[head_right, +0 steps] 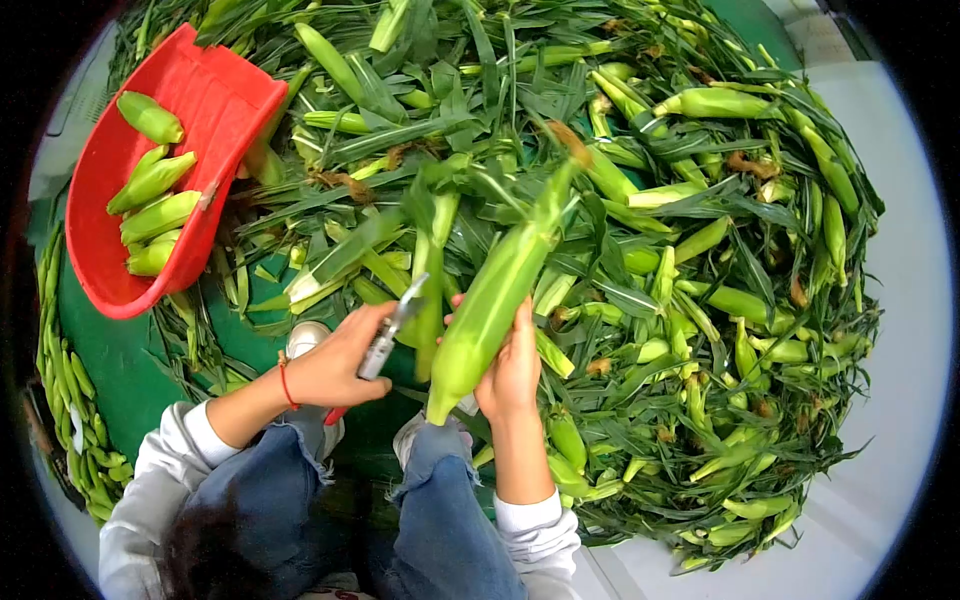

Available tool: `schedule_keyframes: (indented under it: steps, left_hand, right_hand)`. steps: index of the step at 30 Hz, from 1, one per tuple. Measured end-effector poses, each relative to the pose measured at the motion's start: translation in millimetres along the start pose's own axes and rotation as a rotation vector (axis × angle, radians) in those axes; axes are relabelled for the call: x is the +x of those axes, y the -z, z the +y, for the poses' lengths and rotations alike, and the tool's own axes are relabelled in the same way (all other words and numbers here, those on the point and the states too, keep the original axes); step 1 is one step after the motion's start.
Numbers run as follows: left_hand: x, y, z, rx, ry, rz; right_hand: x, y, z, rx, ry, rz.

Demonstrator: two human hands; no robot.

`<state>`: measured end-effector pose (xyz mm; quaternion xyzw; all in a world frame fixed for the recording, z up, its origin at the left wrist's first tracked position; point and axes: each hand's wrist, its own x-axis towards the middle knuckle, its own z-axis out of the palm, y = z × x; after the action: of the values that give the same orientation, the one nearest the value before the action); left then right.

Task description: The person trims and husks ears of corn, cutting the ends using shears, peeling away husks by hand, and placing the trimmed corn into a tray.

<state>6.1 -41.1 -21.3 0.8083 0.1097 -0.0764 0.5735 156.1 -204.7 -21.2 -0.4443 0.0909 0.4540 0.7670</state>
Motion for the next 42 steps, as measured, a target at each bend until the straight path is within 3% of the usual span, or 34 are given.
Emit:
schedule_keyframes:
  steps: [5, 8, 9, 12, 13, 14, 16, 18, 22, 25, 28, 29, 30, 32, 36, 37, 40, 42]
  left_hand:
    - [22, 2, 11, 0.343, -0.324, 0.148]
    - [21, 1, 9, 0.551, -0.338, 0.146]
    - [22, 2, 5, 0.536, -0.343, 0.107]
    - [23, 15, -4, 0.308, -0.055, 0.251]
    - [30, 29, -15, 0.285, 0.141, 0.298]
    - [33, 45, -22, 0.264, 0.207, 0.255]
    - [25, 53, -15, 0.216, -0.010, 0.222]
    - [16, 50, 5, 0.209, 0.086, 0.030]
    - [24, 22, 5, 0.373, -0.247, 0.229]
    - [30, 32, -1, 0.235, 0.080, 0.189]
    - [28, 63, -12, 0.037, 0.226, 0.139]
    - [23, 66, -14, 0.096, 0.087, 0.066]
    - [16, 68, -13, 0.008, 0.172, -0.096]
    - [12, 59, -23, -0.143, 0.053, -0.203]
    - [24, 62, -26, -0.395, 0.186, -0.326]
    - [21, 66, -15, -0.586, 0.272, -0.322]
    - [18, 68, -27, -0.509, 0.190, -0.320]
    - [17, 60, -24, -0.145, 0.092, -0.147]
  right_hand:
    - [-6, -24, 6, -0.234, 0.105, 0.068]
    - [-6, -33, 7, -0.221, 0.076, 0.119]
    - [-7, -37, 5, -0.236, 0.068, 0.158]
    - [-11, -21, 2, -0.322, -0.067, -0.003]
    - [-16, -23, -1, -0.322, -0.106, -0.010]
    - [-17, -22, 1, -0.372, -0.055, -0.003]
    - [-16, -19, 6, -0.482, 0.038, -0.003]
    - [-12, -21, 6, -0.542, 0.055, -0.028]
    - [-8, -17, 20, -0.624, 0.111, -0.059]
    - [-11, -22, 11, -0.620, 0.068, -0.068]
    - [-11, -12, 4, -0.911, 0.236, -0.035]
    - [-10, -9, 5, -1.003, 0.327, -0.006]
    - [-10, -9, 1, -1.171, 0.358, -0.018]
    - [-13, -15, -8, -1.499, 0.424, -0.032]
    - [-19, -18, -6, -1.855, 0.469, -0.073]
    - [-17, -14, -6, -1.888, 0.500, -0.071]
    - [-12, -12, -13, -2.003, 0.653, -0.136]
    - [-11, -14, -17, -2.025, 0.689, -0.157]
